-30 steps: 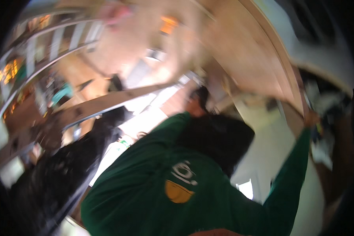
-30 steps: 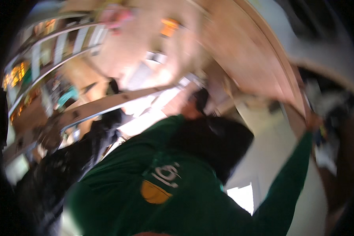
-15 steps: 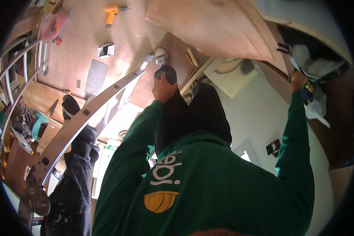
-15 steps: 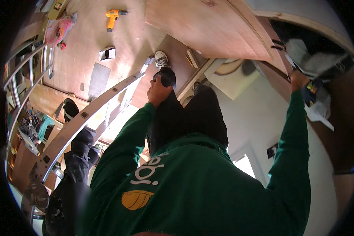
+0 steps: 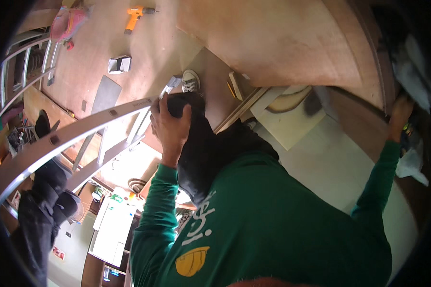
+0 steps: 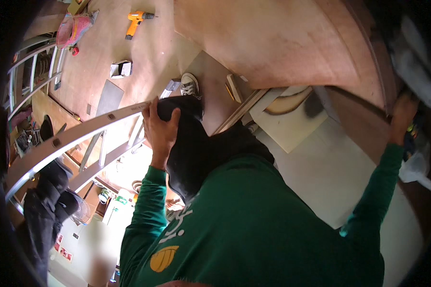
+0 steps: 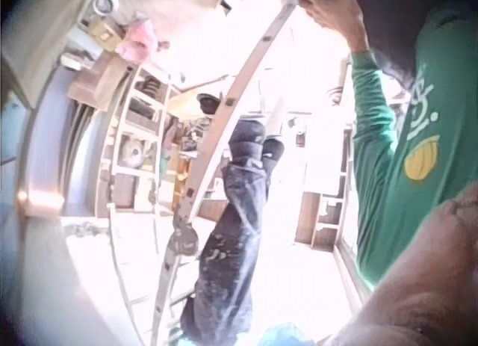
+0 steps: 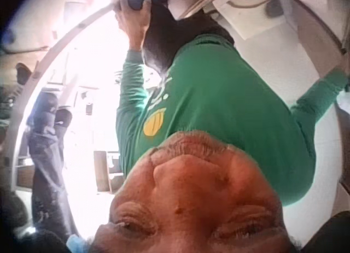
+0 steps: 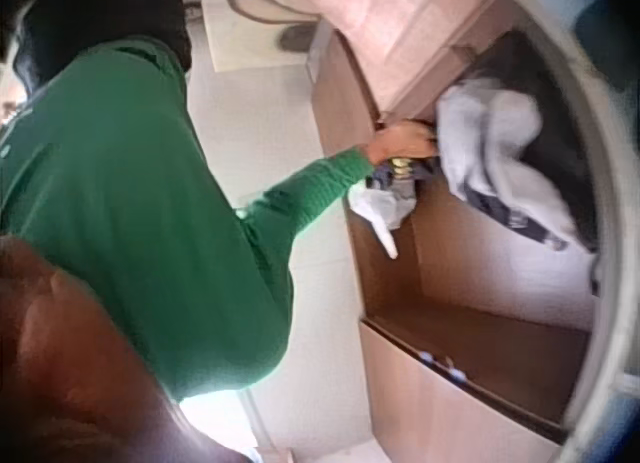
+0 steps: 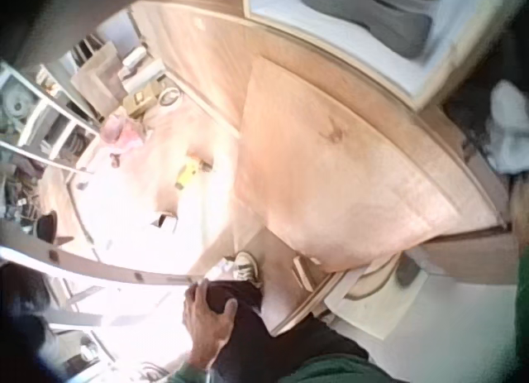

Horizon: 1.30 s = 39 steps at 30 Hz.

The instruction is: The person sands the edges of a wooden panel using a sanding block. They then position the panel into a cabinet frame and secure it by driving screws with a yellow cordless drill. The person works on the upper section of the cabinet, ensuring the panel is flush and stable.

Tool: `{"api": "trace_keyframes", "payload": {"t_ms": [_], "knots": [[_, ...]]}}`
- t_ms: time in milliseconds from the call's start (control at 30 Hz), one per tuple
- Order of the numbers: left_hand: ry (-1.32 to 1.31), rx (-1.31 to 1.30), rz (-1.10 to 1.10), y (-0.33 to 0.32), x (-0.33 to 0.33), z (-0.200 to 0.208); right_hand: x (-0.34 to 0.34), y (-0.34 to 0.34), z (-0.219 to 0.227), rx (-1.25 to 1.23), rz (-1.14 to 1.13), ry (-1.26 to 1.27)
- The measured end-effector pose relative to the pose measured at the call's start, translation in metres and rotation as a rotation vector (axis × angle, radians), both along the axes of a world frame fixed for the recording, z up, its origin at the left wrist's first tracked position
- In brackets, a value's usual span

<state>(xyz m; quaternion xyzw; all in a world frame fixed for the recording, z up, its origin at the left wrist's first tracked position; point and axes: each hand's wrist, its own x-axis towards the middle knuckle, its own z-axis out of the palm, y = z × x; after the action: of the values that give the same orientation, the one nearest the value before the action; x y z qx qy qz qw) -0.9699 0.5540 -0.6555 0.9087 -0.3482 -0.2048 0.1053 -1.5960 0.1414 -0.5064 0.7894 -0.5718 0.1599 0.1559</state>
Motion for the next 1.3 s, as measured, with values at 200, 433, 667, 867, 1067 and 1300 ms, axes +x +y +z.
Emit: {"api": "trace_keyframes", "payload": {"t_ms": [200, 433, 667, 867, 1067, 1300], "knots": [[-0.16, -0.167, -0.09, 0.015, -0.046, 0.01, 0.095, 0.083, 0.024, -0.347, -0.043, 0.15], [0.01, -0.105, -0.262, 0.02, -0.062, 0.013, 0.265, 0.279, -0.202, 1.097, 0.296, -1.023], [0.013, -0.071, -0.306, 0.027, -0.113, 0.008, 0.309, 0.328, -0.507, 1.219, 0.077, -0.284], [-0.027, -0.046, -0.232, 0.043, -0.117, 0.009, 0.308, 0.311, -0.565, 1.307, 0.09, 0.02], [-0.015, -0.036, -0.427, 0.005, -0.119, 0.022, 0.281, 0.291, -0.621, 1.125, 0.18, -0.228], [-0.137, -0.612, -1.07, -0.179, -0.183, 0.048, 0.265, 0.295, -0.523, 2.07, -0.035, -1.079]]}}
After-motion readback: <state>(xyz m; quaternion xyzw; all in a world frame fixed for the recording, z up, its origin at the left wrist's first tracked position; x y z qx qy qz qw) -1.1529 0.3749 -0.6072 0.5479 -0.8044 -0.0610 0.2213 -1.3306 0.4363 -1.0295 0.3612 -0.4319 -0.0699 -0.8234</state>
